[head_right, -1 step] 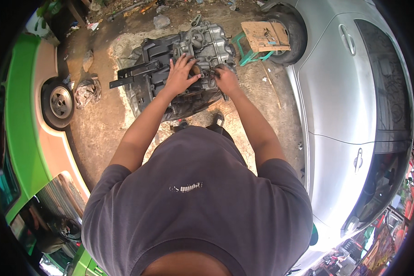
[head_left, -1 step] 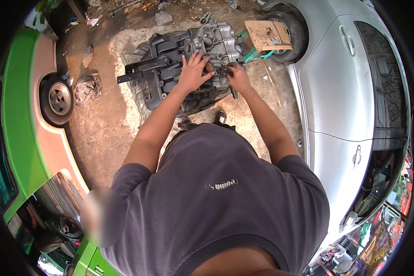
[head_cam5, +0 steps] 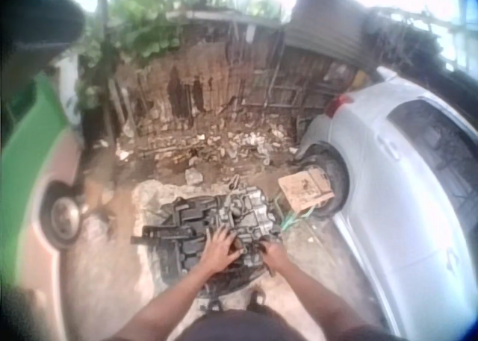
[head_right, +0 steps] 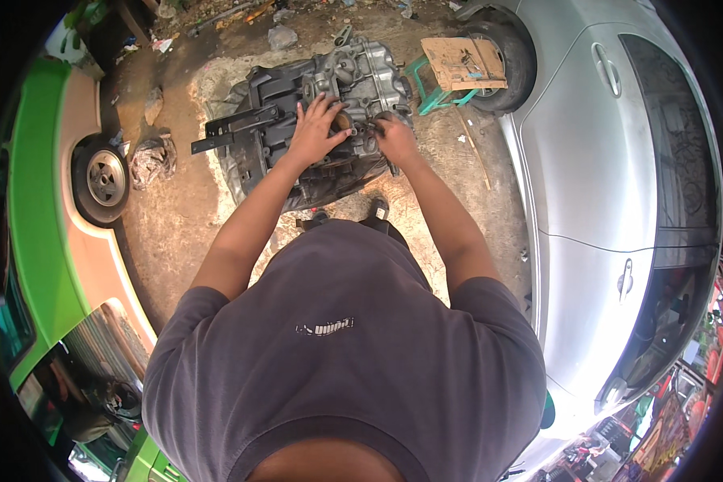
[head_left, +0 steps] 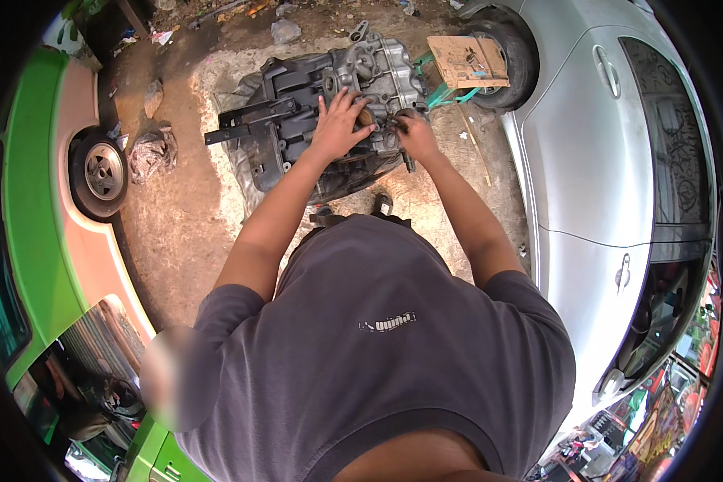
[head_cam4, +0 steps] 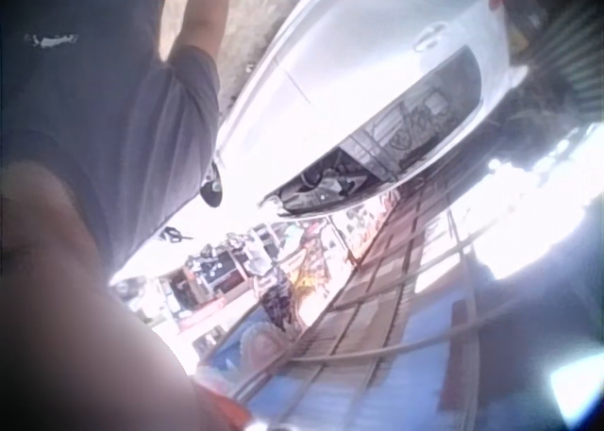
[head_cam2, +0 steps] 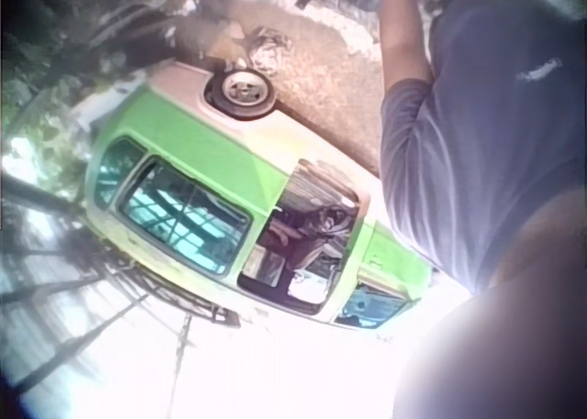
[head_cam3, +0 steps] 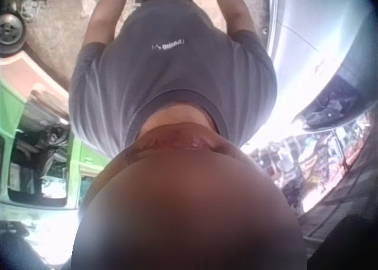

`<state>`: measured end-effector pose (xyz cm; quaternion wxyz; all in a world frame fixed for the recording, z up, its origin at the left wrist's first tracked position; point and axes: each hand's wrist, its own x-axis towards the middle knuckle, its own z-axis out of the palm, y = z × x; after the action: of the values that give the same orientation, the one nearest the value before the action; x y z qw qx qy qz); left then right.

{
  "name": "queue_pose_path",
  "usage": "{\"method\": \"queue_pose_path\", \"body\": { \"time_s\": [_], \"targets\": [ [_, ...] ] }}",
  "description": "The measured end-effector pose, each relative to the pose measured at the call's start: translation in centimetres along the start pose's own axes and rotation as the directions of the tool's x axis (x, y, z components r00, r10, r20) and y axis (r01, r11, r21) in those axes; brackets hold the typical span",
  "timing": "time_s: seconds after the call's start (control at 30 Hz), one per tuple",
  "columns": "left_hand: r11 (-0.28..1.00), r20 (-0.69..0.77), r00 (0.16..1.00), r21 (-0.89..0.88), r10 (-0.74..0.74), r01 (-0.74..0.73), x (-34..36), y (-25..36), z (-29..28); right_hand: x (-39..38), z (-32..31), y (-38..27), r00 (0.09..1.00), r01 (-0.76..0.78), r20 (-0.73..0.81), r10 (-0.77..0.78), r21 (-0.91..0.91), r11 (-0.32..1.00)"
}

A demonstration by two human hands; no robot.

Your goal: The person uses a wrench to loosen and remove bolts from a car engine block resting on the ground. They repeatedly reach for bolts, turn them, and place them on a nearby cardboard sheet, then continue working on different sections of the engine.

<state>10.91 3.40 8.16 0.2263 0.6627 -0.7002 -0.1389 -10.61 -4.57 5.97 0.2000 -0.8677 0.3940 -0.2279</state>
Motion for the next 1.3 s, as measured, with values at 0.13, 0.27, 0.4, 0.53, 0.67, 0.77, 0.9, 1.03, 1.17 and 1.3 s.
{"method": "queue_pose_path", "body": {
  "time_s": [0.13, 0.27, 0.4, 0.53, 0.67, 0.77, 0.9, 1.03, 1.17, 1.3],
  "targets": [
    [1.000, 0.003, 1.000, 0.006, -0.011, 0.011, 0.1, 0.0, 0.0, 0.4, 0.1, 0.6, 1.000, -0.010, 0.023, 0.010, 0.003, 1.000],
    [0.999, 0.014, 0.999, 0.005, -0.033, 0.033, 0.1, 0.3, -0.1, 0.6, 0.2, 1.1, 1.000, 0.013, 0.021, -0.012, -0.019, 1.000],
    [0.999, 0.007, 0.999, 0.006, -0.047, 0.047, 0.0, 0.5, -0.1, 0.6, -0.2, 1.5, 0.997, 0.052, 0.050, -0.052, 0.013, 0.999],
    [0.998, 0.009, 0.998, 0.005, -0.064, 0.064, 0.0, 0.6, -0.1, 0.5, -0.4, 1.7, 0.996, 0.062, 0.070, -0.062, -0.003, 0.998],
    [0.997, 0.005, 0.997, 0.010, -0.082, 0.082, 0.1, 0.8, -0.1, 0.5, -0.2, 1.9, 0.996, 0.047, 0.070, -0.049, 0.027, 0.999],
    [0.996, -0.008, 0.996, 0.014, -0.086, 0.086, 0.0, 0.9, 0.0, 0.8, -0.1, 2.1, 0.996, 0.058, 0.061, -0.063, 0.086, 0.995],
    [0.996, -0.022, 0.996, -0.008, -0.087, 0.087, 0.0, 1.0, 0.0, 1.3, -0.6, 2.7, 0.987, 0.055, 0.141, -0.076, 0.143, 0.988],
    [0.996, -0.027, 0.995, -0.015, -0.091, 0.091, 0.0, 1.0, 0.1, 1.4, -0.9, 2.9, 0.984, 0.094, 0.135, -0.115, 0.153, 0.984],
    [0.996, -0.028, 0.996, -0.006, -0.089, 0.089, 0.0, 0.9, 0.2, 1.3, -1.0, 2.7, 0.984, 0.110, 0.121, -0.129, 0.156, 0.982],
    [0.995, -0.034, 0.995, -0.004, -0.097, 0.097, 0.0, 0.9, 0.4, 1.3, -0.7, 2.1, 0.990, 0.004, 0.143, -0.017, 0.090, 0.996]
  ]
}}
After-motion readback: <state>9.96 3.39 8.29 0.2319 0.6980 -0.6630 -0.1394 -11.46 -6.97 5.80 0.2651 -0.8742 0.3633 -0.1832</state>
